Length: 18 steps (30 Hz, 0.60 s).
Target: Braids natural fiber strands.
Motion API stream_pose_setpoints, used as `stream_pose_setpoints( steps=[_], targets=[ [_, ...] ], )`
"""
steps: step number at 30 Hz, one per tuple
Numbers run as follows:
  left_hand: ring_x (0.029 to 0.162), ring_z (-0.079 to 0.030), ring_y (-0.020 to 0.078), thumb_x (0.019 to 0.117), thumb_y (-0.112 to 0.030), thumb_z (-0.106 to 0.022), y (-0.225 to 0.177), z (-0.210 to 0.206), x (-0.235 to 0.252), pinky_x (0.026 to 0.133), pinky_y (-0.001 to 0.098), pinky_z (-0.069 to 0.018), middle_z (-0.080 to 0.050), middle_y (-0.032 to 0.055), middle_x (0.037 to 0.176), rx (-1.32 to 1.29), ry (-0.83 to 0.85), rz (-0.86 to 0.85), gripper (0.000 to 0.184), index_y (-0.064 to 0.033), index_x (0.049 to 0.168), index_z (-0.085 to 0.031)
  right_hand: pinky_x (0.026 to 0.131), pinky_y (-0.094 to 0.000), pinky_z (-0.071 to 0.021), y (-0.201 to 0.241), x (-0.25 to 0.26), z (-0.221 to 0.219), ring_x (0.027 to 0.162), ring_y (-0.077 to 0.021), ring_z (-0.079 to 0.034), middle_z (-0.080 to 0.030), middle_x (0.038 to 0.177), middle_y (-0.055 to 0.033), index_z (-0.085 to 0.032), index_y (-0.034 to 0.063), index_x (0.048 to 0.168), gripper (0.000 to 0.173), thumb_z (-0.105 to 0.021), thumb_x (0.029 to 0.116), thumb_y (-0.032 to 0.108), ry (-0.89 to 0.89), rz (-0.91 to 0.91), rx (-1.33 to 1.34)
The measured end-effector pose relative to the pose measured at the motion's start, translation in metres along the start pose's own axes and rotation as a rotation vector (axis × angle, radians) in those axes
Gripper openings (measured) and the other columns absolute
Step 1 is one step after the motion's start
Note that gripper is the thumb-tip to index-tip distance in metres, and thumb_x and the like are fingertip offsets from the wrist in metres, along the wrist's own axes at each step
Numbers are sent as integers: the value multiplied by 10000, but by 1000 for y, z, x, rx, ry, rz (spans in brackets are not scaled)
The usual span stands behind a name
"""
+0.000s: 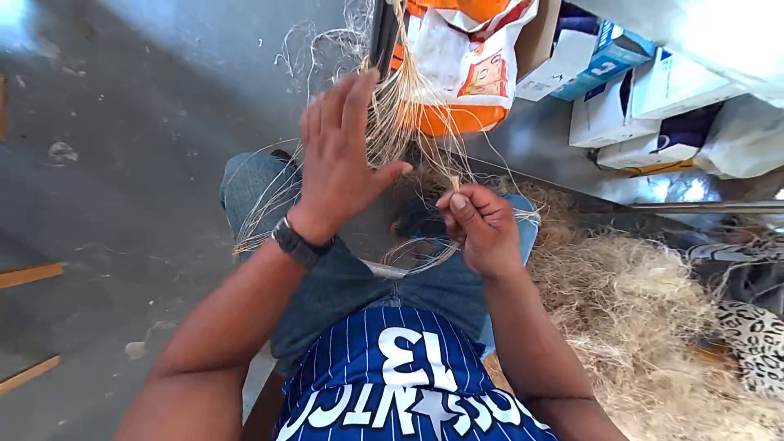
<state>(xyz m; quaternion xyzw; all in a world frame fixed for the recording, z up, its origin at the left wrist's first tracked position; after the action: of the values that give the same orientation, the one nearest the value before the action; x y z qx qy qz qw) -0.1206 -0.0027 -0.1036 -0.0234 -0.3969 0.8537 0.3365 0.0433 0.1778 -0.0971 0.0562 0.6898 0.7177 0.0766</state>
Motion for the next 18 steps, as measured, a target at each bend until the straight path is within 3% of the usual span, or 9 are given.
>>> stream_pose_setpoints(
  steps=[1,2,4,6,8,10,12,15,18],
  targets=[
    [1443,-390,441,782,-542,-838,11,-1,13,1189,674,-233,-418,244,1557,89,48,45,1055,-69,1582,-337,502,-194,-419,-1,1,2,571,-36,-476,-570,756,28,-672,41,1086,230,-471,1083,153,-19,-11,16],
    [1440,-396,444,755,-544,-858,22,-3,24,1174,685,-258,-389,242,1579,106,122,104,1127,-83,1608,-281,497,-193,-412,-2,1,3,568,-38,-470,-567,757,26,-673,50,1088,228,-473,1084,160,-31,-22,24],
    [1268,-585,379,782,-473,-875,43,-4,39,1045,618,-483,-478,200,1517,-12,322,225,1096,-109,1613,-260,479,-181,-406,-2,-1,5,551,-40,-462,-568,760,14,-682,69,1089,233,-479,1085,182,-42,-55,5],
    [1006,-718,283,879,-345,-824,59,0,46,898,508,-598,-629,152,1347,-173,496,279,891,-113,1571,-313,472,-178,-398,-3,-3,8,544,-42,-455,-574,768,8,-684,71,1092,239,-475,1088,186,-49,-71,-13],
    [847,-704,221,977,-251,-710,67,10,47,811,451,-596,-696,115,1168,-223,599,278,618,-111,1504,-418,472,-172,-400,-5,-4,13,539,-35,-455,-576,764,14,-687,74,1097,241,-474,1087,185,-63,-80,-19],
    [797,-672,188,1032,-238,-621,74,21,46,765,425,-572,-710,81,1019,-223,643,249,406,-110,1404,-521,488,-164,-411,-7,-2,18,555,-27,-469,-590,781,22,-687,85,1095,235,-473,1088,181,-78,-99,-27],
    [884,-681,176,1039,-295,-605,79,29,44,836,447,-563,-717,62,1038,-201,632,219,376,-115,1367,-576,506,-166,-425,-12,2,23,574,-25,-485,-606,801,23,-683,75,1089,230,-474,1087,171,-82,-95,-35],
    [1216,-625,281,1000,-455,-629,76,28,46,1060,555,-477,-643,145,1321,-167,508,199,565,-80,1418,-563,560,-186,-462,-18,18,33,642,-23,-527,-643,904,23,-683,64,1070,217,-483,1076,145,-65,-48,-110],
    [1246,-621,216,988,-488,-638,60,10,61,1080,441,-503,-627,125,1363,-282,370,183,615,-73,1432,-542,766,-262,-569,-18,56,44,933,-98,-637,-654,1183,-72,-718,24,1028,232,-521,1049,144,0,61,-311]
  ],
)
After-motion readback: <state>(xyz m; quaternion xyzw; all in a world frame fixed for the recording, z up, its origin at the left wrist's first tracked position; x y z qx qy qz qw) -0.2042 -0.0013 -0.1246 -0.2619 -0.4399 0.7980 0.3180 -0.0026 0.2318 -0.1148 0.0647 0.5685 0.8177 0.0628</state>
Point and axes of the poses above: each hand's wrist, its own x-axis towards the middle knuckle, its own z-axis out of the back of the hand, y = z × x, the point moved 1 cm from there along x, towards the middle knuckle
